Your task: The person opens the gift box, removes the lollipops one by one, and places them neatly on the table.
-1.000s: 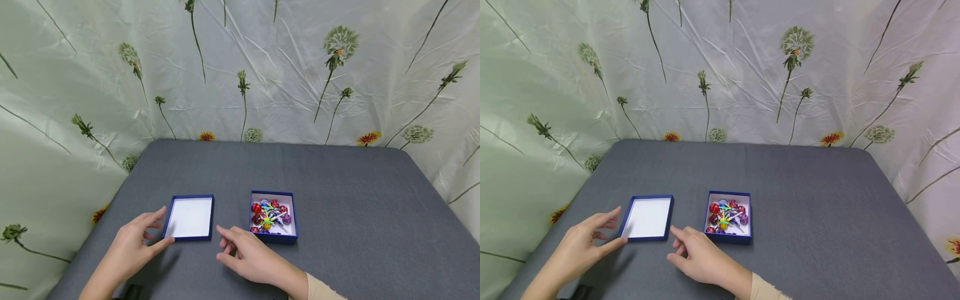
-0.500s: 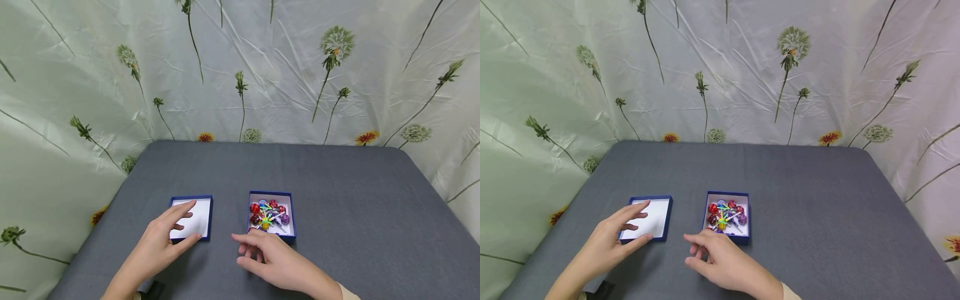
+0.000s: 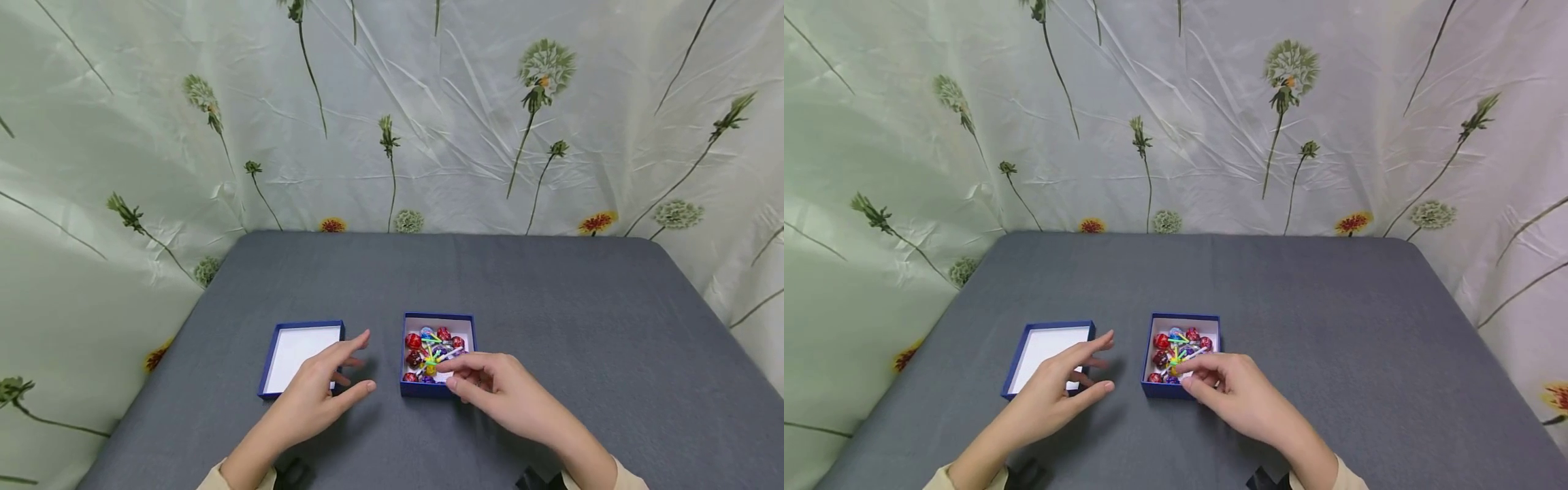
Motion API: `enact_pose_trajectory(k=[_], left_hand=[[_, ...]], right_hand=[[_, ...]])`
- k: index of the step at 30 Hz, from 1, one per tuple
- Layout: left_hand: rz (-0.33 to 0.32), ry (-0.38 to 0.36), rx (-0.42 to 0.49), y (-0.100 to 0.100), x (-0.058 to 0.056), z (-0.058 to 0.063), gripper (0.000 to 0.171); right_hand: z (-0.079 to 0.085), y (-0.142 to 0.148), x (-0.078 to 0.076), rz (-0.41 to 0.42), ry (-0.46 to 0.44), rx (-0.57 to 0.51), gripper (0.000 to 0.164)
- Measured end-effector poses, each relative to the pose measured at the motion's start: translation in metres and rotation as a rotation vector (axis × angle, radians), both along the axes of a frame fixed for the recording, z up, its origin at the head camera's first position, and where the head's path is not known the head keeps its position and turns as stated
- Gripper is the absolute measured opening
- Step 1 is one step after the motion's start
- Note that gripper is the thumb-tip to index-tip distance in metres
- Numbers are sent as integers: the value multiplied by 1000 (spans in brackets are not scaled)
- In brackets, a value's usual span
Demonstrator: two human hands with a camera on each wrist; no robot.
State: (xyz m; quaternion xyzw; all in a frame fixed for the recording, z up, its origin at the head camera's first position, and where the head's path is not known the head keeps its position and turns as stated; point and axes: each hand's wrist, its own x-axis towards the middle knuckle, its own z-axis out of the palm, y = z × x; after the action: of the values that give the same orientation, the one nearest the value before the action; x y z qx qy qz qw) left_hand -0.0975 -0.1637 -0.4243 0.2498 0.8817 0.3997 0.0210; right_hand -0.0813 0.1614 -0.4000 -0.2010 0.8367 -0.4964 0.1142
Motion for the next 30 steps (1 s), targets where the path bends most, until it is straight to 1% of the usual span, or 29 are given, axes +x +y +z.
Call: enact_pose_trajectory(k=[4, 8, 11, 15, 20, 24, 27, 30], left_hand=[[-38, -19, 45, 10, -5, -9, 70], [-55, -52, 61, 17, -8, -16, 69], [-56, -101, 49, 23, -9, -19, 67], [-55, -138, 43, 29, -8, -19, 66], [-50, -168, 50, 35, -8, -20, 65], [-47, -212, 58, 37, -7, -21, 64], [-50, -243, 74, 37, -7, -21, 65], [-62, -256, 109, 37, -6, -22, 64]], right_hand=[[-1, 13, -9, -77, 43, 40, 22], [-4, 22, -19, -143, 81, 76, 19], [-6, 24, -26, -189, 98, 108, 19], [-9, 24, -32, -239, 98, 160, 17], [-8, 21, -36, -251, 99, 201, 13], [-8, 19, -37, -247, 103, 210, 10], [-9, 16, -38, -241, 113, 218, 9], [-11, 13, -38, -226, 124, 226, 9]])
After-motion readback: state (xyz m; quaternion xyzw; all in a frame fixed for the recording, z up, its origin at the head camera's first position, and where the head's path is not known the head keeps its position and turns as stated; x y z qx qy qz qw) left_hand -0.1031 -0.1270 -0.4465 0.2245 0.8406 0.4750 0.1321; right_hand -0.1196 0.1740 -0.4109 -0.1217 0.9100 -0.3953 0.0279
